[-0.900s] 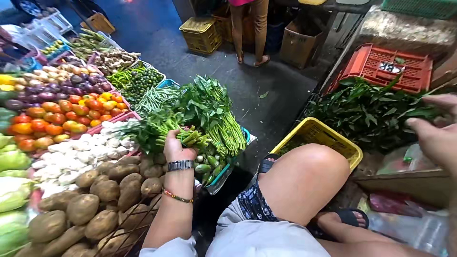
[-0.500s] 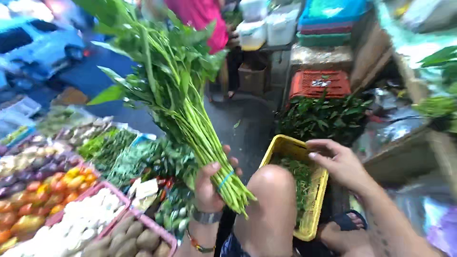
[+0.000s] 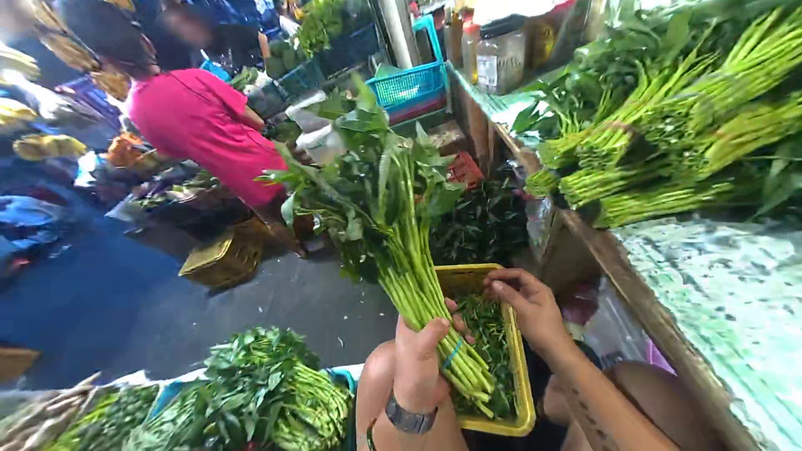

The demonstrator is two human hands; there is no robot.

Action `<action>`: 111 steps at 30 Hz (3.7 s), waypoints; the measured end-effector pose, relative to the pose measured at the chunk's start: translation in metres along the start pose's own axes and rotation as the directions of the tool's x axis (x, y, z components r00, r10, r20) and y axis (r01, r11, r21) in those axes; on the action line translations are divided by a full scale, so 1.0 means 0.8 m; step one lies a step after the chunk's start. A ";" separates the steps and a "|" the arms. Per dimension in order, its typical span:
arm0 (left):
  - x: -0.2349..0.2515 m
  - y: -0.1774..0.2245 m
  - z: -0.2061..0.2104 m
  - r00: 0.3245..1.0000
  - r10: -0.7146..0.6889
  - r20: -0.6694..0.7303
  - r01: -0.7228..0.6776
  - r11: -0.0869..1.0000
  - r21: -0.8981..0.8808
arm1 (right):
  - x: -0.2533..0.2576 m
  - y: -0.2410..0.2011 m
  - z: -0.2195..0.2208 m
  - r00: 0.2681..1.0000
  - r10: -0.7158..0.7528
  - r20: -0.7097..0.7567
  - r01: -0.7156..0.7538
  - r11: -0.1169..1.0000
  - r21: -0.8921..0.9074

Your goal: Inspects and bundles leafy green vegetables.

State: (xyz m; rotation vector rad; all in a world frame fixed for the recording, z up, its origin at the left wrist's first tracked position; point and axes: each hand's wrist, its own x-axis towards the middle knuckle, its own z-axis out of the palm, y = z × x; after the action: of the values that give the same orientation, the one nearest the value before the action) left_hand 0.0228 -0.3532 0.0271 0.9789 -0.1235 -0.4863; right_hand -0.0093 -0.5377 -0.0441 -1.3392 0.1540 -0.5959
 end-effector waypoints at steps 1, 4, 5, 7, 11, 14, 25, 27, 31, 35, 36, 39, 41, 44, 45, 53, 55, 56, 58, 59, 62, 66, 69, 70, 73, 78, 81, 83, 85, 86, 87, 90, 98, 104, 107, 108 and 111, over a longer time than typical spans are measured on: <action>0.000 -0.008 0.000 1.000 -0.007 -0.017 0.007 1.000 0.014 | 0.002 0.000 0.001 1.000 -0.018 -0.003 0.018 1.000 0.009; -0.005 -0.027 -0.003 0.998 -0.042 -0.055 0.044 0.998 0.042 | -0.001 -0.001 0.006 0.998 -0.060 0.005 0.060 0.998 -0.026; -0.005 -0.032 -0.006 0.997 -0.052 -0.048 0.054 0.997 0.048 | -0.003 0.001 0.007 0.995 -0.104 -0.001 0.103 0.992 -0.071; -0.003 -0.039 -0.010 0.998 -0.055 -0.026 0.056 0.996 0.075 | -0.006 0.005 0.006 0.976 -0.217 0.011 0.215 0.954 -0.208; 0.002 -0.048 -0.015 0.996 -0.084 -0.005 0.083 0.987 0.141 | -0.003 0.009 0.005 0.962 -0.269 0.034 0.265 0.904 -0.335; 0.005 -0.050 -0.018 0.992 -0.129 -0.005 0.128 0.976 0.178 | 0.000 0.013 0.003 0.990 -0.137 0.027 0.138 0.922 -0.361; 0.009 -0.061 -0.022 0.994 -0.043 -0.102 0.090 0.856 0.509 | 0.005 0.011 0.011 0.888 0.441 0.131 -0.430 0.897 -0.104; 0.008 -0.063 -0.024 0.992 -0.034 -0.121 0.093 0.845 0.527 | -0.002 0.012 0.019 0.900 0.431 0.068 -0.429 0.902 -0.050; 0.008 -0.061 -0.028 0.993 -0.044 -0.106 0.093 0.852 0.514 | -0.011 0.003 0.028 0.910 0.402 0.100 -0.399 0.916 -0.050; -0.005 -0.058 -0.029 0.994 -0.053 -0.099 0.101 0.809 0.578 | -0.017 0.006 0.031 0.949 0.313 0.050 -0.276 0.894 -0.352; -0.010 -0.059 -0.029 0.992 -0.064 -0.107 0.115 0.802 0.587 | -0.017 0.006 0.029 0.952 0.303 0.050 -0.256 0.874 -0.413; -0.018 -0.063 -0.028 0.989 -0.055 -0.134 0.121 0.822 0.556 | -0.013 0.002 0.025 0.934 0.349 0.081 -0.282 0.857 -0.431; -0.019 -0.063 -0.031 0.988 -0.009 -0.154 0.093 0.830 0.550 | -0.012 0.001 0.024 0.923 0.377 0.069 -0.326 0.868 -0.374; -0.014 -0.054 -0.041 0.984 0.117 -0.134 -0.005 0.773 0.635 | -0.016 0.013 0.033 0.924 0.380 0.042 -0.367 0.913 -0.178; -0.013 -0.050 -0.046 0.977 0.172 -0.127 -0.034 0.711 0.702 | -0.021 0.016 0.040 0.921 0.388 0.045 -0.384 0.920 -0.080; -0.043 -0.076 -0.085 0.950 0.311 0.026 -0.090 0.197 0.976 | -0.055 0.029 0.080 0.864 0.465 0.195 -0.462 0.885 -0.062; -0.042 -0.069 -0.093 0.973 0.192 -0.126 0.035 0.420 0.907 | -0.051 0.042 0.078 0.846 0.472 0.247 -0.513 0.848 0.135; -0.037 -0.062 -0.099 0.980 0.095 -0.175 0.105 0.501 0.859 | -0.051 0.047 0.077 0.840 0.461 0.285 -0.524 0.825 0.212; -0.029 -0.050 -0.113 0.981 -0.047 -0.188 0.181 0.568 0.803 | -0.054 0.053 0.077 0.827 0.443 0.347 -0.543 0.789 0.288; -0.028 -0.047 -0.117 0.982 -0.066 -0.178 0.183 0.584 0.791 | -0.055 0.055 0.077 0.821 0.441 0.363 -0.549 0.785 0.288; -0.037 -0.051 -0.121 0.991 0.027 -0.132 0.080 0.670 0.738 | -0.050 0.053 0.082 0.812 0.449 0.374 -0.554 0.794 0.251; -0.051 -0.065 -0.129 0.964 0.222 -0.146 -0.016 0.596 0.803 | -0.048 0.051 0.087 0.791 0.462 0.402 -0.548 0.826 0.129; -0.060 -0.064 -0.141 0.947 0.298 -0.122 -0.034 0.469 0.883 | -0.052 0.038 0.096 0.740 0.538 0.404 -0.605 0.794 0.051; -0.064 -0.063 -0.143 0.943 0.315 -0.106 -0.055 0.463 0.885 | -0.054 0.033 0.099 0.739 0.557 0.378 -0.610 0.792 0.026; -0.073 -0.061 -0.146 0.933 0.352 -0.070 -0.147 0.552 0.820 | -0.057 0.029 0.097 0.739 0.560 0.374 -0.623 0.779 0.067; -0.076 -0.059 -0.148 0.892 0.445 -0.082 -0.232 0.605 0.762 | -0.056 0.027 0.081 0.740 0.517 0.430 -0.598 0.799 0.068; -0.077 -0.060 -0.148 0.871 0.482 -0.095 -0.231 0.573 0.787 | -0.060 0.028 0.085 0.740 0.535 0.407 -0.610 0.789 0.071; -0.077 -0.061 -0.148 0.870 0.483 -0.102 -0.230 0.581 0.781 | -0.056 0.024 0.082 0.701 0.570 0.428 -0.608 0.791 -0.058; -0.078 -0.060 -0.149 0.873 0.477 -0.101 -0.230 0.587 0.776 | -0.046 0.014 0.072 0.623 0.643 0.447 -0.467 0.763 -0.447; -0.079 -0.060 -0.149 0.874 0.475 -0.101 -0.226 0.583 0.781 | -0.042 0.006 0.068 0.598 0.680 0.424 -0.340 0.694 -0.634; -0.079 -0.059 -0.150 0.876 0.471 -0.103 -0.219 0.579 0.786 | -0.043 -0.004 0.065 0.642 0.661 0.390 -0.212 0.641 -0.738; -0.081 -0.062 -0.150 0.877 0.471 -0.099 -0.210 0.560 0.801 | -0.062 -0.007 0.067 0.950 0.103 0.294 0.122 0.746 -0.655; -0.085 -0.081 -0.145 0.882 0.471 -0.030 -0.238 0.499 0.833 | -0.074 0.026 0.096 0.852 -0.217 0.477 0.519 0.469 -0.714; -0.087 -0.080 -0.150 0.887 0.461 -0.014 -0.246 0.499 0.831 | -0.070 0.026 0.088 0.808 -0.279 0.519 0.583 0.506 -0.636; -0.086 -0.078 -0.153 0.883 0.469 -0.022 -0.242 0.494 0.835 | -0.070 0.023 0.088 0.758 -0.279 0.589 0.647 0.425 -0.632; -0.085 -0.077 -0.152 0.882 0.470 -0.022 -0.239 0.488 0.839 | -0.072 0.023 0.089 0.753 -0.267 0.601 0.652 0.421 -0.630; -0.083 -0.073 -0.151 0.884 0.467 -0.022 -0.224 0.464 0.857 | -0.084 0.028 0.098 0.735 -0.245 0.632 0.665 0.442 -0.602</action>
State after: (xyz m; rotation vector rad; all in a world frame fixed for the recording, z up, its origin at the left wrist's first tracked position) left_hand -0.0182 -0.2577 -0.0812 1.9290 -0.3442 0.1563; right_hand -0.0243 -0.4344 -0.0612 -2.4609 -0.4420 -0.6840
